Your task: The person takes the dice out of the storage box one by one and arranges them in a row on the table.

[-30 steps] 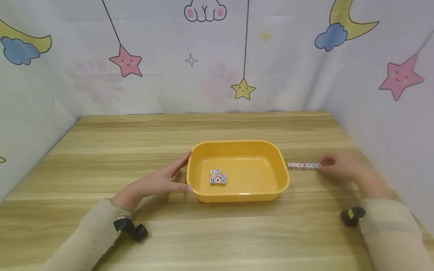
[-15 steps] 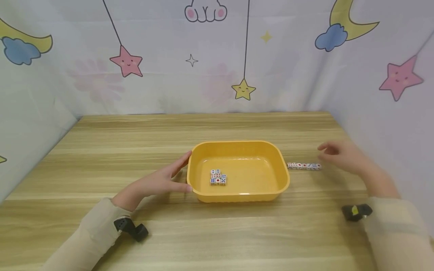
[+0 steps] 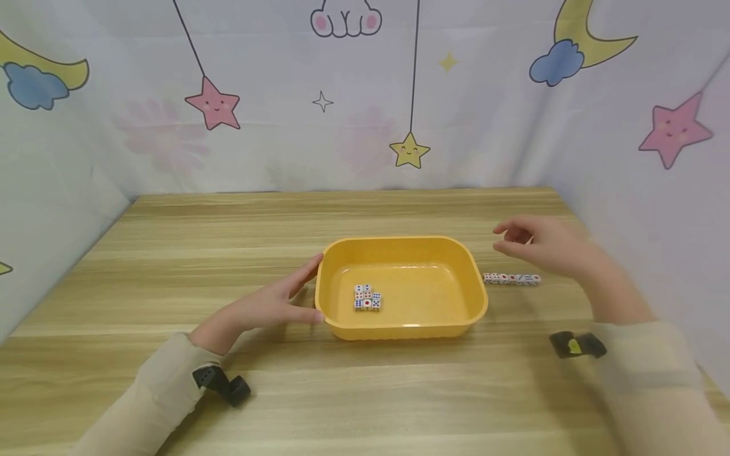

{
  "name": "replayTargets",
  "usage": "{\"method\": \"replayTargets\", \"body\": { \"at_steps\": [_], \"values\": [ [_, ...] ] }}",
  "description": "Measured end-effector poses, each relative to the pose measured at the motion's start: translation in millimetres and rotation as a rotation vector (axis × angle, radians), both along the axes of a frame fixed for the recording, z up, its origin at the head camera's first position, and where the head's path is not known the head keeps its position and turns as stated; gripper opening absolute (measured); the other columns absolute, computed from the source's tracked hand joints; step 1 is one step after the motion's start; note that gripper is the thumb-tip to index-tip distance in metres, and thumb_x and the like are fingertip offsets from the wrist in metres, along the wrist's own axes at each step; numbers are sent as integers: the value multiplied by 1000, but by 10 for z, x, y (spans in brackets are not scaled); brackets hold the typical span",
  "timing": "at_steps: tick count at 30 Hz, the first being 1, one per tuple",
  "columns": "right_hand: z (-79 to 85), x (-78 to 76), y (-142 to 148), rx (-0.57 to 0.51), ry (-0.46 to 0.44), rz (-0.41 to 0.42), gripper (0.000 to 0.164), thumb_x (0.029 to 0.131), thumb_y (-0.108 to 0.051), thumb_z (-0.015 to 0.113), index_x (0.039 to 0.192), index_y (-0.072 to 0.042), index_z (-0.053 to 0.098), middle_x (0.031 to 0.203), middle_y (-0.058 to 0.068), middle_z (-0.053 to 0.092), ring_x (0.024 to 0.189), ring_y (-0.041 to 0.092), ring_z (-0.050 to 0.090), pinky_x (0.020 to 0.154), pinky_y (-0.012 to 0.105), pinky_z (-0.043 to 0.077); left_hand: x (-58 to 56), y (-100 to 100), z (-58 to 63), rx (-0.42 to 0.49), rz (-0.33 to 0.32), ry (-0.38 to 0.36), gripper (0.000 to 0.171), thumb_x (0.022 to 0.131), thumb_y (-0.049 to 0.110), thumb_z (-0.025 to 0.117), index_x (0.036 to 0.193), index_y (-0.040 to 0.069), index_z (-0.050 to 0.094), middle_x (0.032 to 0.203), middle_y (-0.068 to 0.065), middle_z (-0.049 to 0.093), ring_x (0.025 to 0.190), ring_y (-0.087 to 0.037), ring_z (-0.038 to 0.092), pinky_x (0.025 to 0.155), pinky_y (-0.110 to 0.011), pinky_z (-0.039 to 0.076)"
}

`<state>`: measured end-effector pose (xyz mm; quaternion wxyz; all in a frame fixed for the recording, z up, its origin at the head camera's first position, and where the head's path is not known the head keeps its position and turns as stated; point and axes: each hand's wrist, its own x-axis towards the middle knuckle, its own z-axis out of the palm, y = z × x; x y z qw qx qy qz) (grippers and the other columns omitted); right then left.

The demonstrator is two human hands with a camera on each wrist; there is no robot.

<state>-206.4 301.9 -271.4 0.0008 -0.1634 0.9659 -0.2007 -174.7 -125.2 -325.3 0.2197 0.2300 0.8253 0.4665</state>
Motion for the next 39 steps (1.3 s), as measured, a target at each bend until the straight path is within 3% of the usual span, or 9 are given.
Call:
{"method": "replayTargets", "body": {
  "at_steps": [6,19,25,39],
  "values": [
    [49,29,-224,41,28,50,35,86,-42,56,112,-18,60,92,-5,62,83,10,54,66,27,46,38,8,50,13,-2,-5,101,76,28,72,145,25,-1,151,4,4,137,-14,7,110,-46,8],
    [124,53,-641,3,6,142,33,85,-41,58,109,-19,61,86,-8,60,81,10,52,68,27,45,25,9,36,8,3,2,101,75,29,72,145,26,-1,151,4,5,137,-14,7,110,-45,9],
    [77,22,-787,-40,-9,249,32,86,-39,58,109,-17,60,89,-6,60,82,11,53,69,26,46,16,9,28,10,4,2,101,75,31,72,145,26,0,151,5,5,137,-13,7,110,-45,8],
    [-36,-8,-1123,-72,-66,354,30,85,-33,61,108,-14,62,87,-7,61,79,9,54,68,26,47,15,-10,30,24,-7,-5,102,75,31,72,145,27,-1,151,6,4,137,-13,6,110,-47,8]
  ]
}}
